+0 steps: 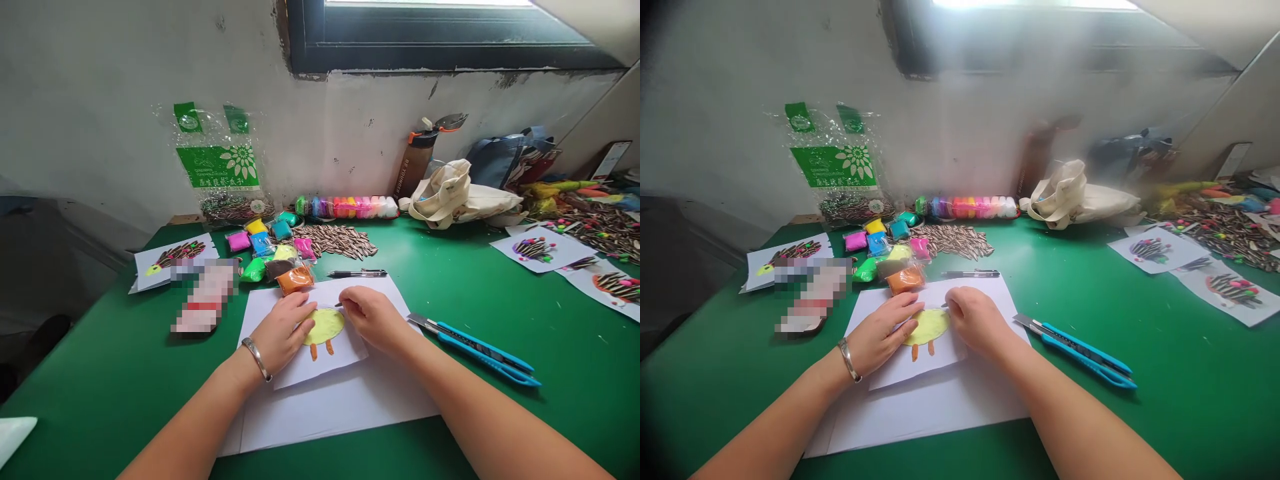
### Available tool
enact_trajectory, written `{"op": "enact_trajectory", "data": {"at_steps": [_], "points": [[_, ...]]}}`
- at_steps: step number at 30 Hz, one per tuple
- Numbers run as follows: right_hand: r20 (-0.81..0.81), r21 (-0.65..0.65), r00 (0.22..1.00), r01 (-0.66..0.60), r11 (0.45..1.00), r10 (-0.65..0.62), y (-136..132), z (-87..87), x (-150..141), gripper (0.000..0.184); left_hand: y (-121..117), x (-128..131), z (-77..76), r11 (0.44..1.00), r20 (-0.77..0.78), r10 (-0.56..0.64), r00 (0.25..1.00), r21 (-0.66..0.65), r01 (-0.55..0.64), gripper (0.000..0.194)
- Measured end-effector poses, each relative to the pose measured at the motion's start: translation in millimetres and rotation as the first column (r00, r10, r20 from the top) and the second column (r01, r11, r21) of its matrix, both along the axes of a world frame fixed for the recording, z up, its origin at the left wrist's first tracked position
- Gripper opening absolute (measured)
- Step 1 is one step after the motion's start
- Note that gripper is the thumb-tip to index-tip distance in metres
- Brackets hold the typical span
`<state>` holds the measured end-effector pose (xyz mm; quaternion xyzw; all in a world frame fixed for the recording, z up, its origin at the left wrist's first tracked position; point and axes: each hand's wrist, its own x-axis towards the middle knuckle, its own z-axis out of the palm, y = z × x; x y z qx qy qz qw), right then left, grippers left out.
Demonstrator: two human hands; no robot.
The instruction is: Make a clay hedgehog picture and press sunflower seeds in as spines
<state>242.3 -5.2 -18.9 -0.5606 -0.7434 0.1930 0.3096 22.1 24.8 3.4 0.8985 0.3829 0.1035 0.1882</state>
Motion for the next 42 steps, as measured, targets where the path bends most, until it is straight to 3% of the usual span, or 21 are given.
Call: {"op": "enact_trajectory", "data": {"at_steps": [7,12,16,18,21,23,30,37,42], "points": [[-0.064,0.009,0.997,0.031,0.999,-0.031,1.4,3.9,-4.3,0.017,1.3,-14.3,-14.7,0.999,0.117,0.016,0.993,0.026,-0.019,0.035],[0.022,-0.021,0.994,-0.103,0.994,0.104,7.9,24.4,-27.2,0.018,3.5,-17.2,-20.9,0.994,0.243,-0.031,0.969,0.112,0.004,0.032],[0.020,-0.057,0.982,-0.188,0.981,0.189,14.7,22.8,-39.3,0.020,3.3,-16.7,-24.5,0.990,0.299,0.006,0.954,0.132,-0.048,0.033],[-0.007,-0.047,0.992,-0.123,0.991,0.123,19.1,16.7,-36.8,0.017,3.1,-16.8,-26.6,0.988,0.319,0.023,0.948,0.136,-0.070,0.033],[-0.128,-0.007,0.986,0.111,0.994,-0.111,24.3,11.1,-25.9,0.015,3.2,-16.7,-28.5,0.984,0.324,0.044,0.945,0.148,-0.096,0.032],[-0.193,-0.015,0.967,0.166,0.986,-0.165,24.0,11.5,-20.6,0.015,3.8,-16.3,-28.2,0.980,0.321,0.048,0.946,0.165,-0.106,0.031],[-0.135,-0.121,0.986,-0.117,0.986,0.100,9.1,16.7,-34.9,0.018,6.4,-15.6,-23.1,0.974,0.343,-0.003,0.939,0.212,-0.074,0.027],[-0.145,-0.051,0.989,-0.032,0.998,0.025,11.6,8.7,-25.7,0.016,2.7,-14.2,-20.9,0.964,0.338,-0.038,0.941,0.261,-0.055,0.029],[-0.105,-0.048,0.992,-0.069,0.996,0.064,10.1,5.7,-23.9,0.018,0.4,-11.4,-20.2,0.958,0.269,-0.064,0.961,0.285,-0.016,0.029]]}}
